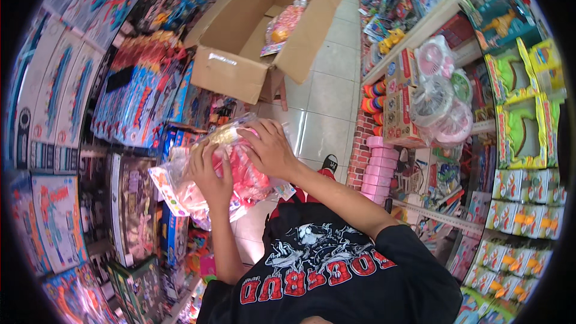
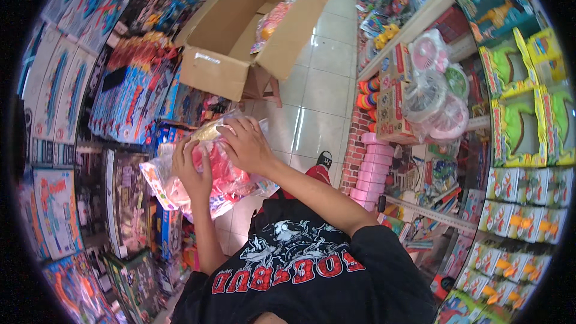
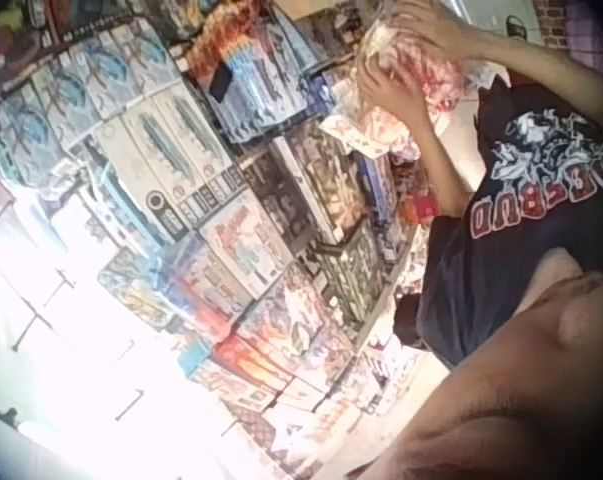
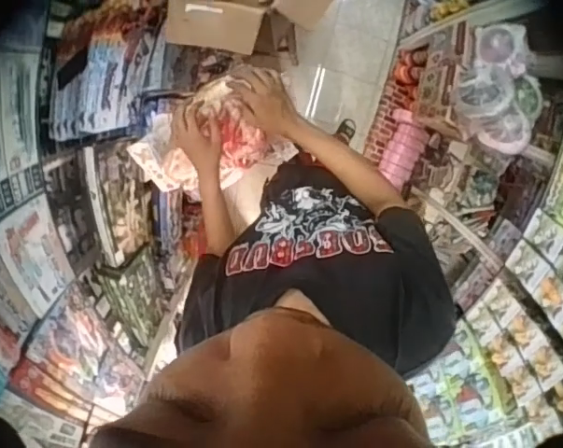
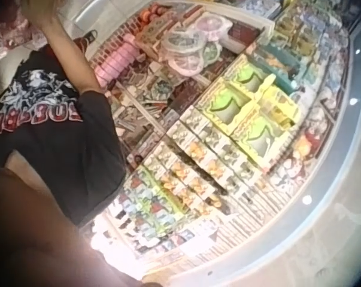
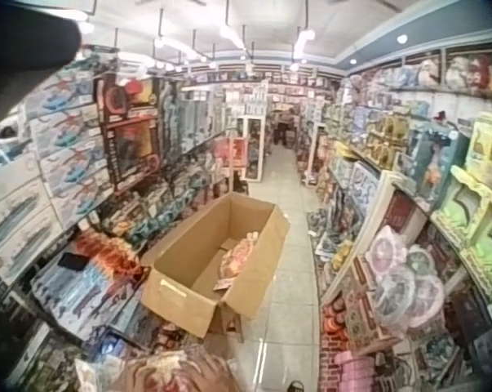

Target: Unpacking dolls from a cardboard box and placing them into a purple plastic basket.

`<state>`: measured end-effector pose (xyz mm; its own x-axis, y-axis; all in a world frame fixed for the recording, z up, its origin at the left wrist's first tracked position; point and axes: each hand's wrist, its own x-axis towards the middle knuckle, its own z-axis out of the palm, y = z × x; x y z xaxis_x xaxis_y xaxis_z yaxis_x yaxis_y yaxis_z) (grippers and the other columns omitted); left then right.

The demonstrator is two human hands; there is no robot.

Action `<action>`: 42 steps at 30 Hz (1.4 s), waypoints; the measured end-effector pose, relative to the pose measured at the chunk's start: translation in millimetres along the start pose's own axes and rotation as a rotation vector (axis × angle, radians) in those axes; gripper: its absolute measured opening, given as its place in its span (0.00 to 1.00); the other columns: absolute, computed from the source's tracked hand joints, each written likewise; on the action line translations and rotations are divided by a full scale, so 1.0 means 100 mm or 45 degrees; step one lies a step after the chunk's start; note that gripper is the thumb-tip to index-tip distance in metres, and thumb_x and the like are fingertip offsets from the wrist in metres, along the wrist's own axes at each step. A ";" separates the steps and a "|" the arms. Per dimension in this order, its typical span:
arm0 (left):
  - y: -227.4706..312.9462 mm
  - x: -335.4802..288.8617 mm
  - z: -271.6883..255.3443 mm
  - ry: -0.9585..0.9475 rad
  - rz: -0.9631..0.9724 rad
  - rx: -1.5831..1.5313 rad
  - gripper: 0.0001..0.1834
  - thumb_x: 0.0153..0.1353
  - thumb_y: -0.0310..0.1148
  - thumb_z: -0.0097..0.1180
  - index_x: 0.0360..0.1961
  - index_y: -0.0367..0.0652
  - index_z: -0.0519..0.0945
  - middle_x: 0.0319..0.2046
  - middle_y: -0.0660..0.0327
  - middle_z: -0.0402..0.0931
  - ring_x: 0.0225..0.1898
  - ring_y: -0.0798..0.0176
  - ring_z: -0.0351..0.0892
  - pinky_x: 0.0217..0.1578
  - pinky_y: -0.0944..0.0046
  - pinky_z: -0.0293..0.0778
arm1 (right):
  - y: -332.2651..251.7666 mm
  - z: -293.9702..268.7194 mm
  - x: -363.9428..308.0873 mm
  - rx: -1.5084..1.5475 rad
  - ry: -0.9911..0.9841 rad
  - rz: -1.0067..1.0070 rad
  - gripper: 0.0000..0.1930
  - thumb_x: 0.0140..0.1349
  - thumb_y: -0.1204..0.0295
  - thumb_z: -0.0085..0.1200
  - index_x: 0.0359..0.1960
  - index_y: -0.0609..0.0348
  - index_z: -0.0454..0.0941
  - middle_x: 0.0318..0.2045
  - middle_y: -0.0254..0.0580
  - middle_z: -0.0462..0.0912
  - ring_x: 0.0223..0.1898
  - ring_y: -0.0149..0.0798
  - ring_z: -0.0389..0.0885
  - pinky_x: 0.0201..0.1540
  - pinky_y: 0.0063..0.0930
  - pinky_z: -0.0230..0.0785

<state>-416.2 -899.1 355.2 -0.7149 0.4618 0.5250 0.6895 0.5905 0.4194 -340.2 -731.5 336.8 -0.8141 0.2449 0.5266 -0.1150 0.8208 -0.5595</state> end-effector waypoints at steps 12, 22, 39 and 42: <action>-0.18 0.19 0.61 -0.571 0.124 -0.099 0.20 0.69 0.42 0.47 0.52 0.38 0.79 0.59 0.47 0.72 0.61 0.43 0.69 0.61 0.48 0.63 | 0.46 0.01 -0.74 0.377 -0.226 0.499 0.28 0.66 0.63 0.51 0.68 0.50 0.63 0.69 0.55 0.59 0.66 0.60 0.63 0.67 0.47 0.59; 0.26 0.37 0.73 -0.521 0.146 -0.277 0.14 0.64 0.33 0.53 0.48 0.36 0.78 0.52 0.49 0.74 0.58 0.44 0.70 0.60 0.49 0.62 | 0.97 -0.34 -1.19 0.909 0.007 0.862 0.27 0.69 0.67 0.50 0.69 0.50 0.63 0.62 0.47 0.72 0.59 0.43 0.75 0.61 0.37 0.67; 1.80 -1.21 3.43 -2.305 0.620 -0.449 0.25 0.66 0.47 0.55 0.54 0.38 0.75 0.46 0.49 0.78 0.48 0.48 0.78 0.52 0.54 0.72 | 2.64 -0.98 -4.38 0.801 0.340 2.219 0.17 0.68 0.59 0.48 0.48 0.57 0.78 0.35 0.44 0.85 0.29 0.37 0.84 0.28 0.29 0.72; 1.61 -1.46 4.03 -2.403 0.228 -0.577 0.23 0.66 0.48 0.53 0.52 0.40 0.77 0.42 0.53 0.81 0.43 0.52 0.81 0.48 0.52 0.74 | 3.08 -1.01 -5.84 0.481 -0.073 2.278 0.18 0.67 0.57 0.49 0.48 0.56 0.79 0.36 0.47 0.85 0.31 0.43 0.85 0.31 0.39 0.75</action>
<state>-247.9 -604.5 47.3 0.3814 0.6721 -0.6347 0.5104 0.4194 0.7507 157.7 -570.1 -78.4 -0.1044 0.5733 -0.8127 0.7141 -0.5255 -0.4624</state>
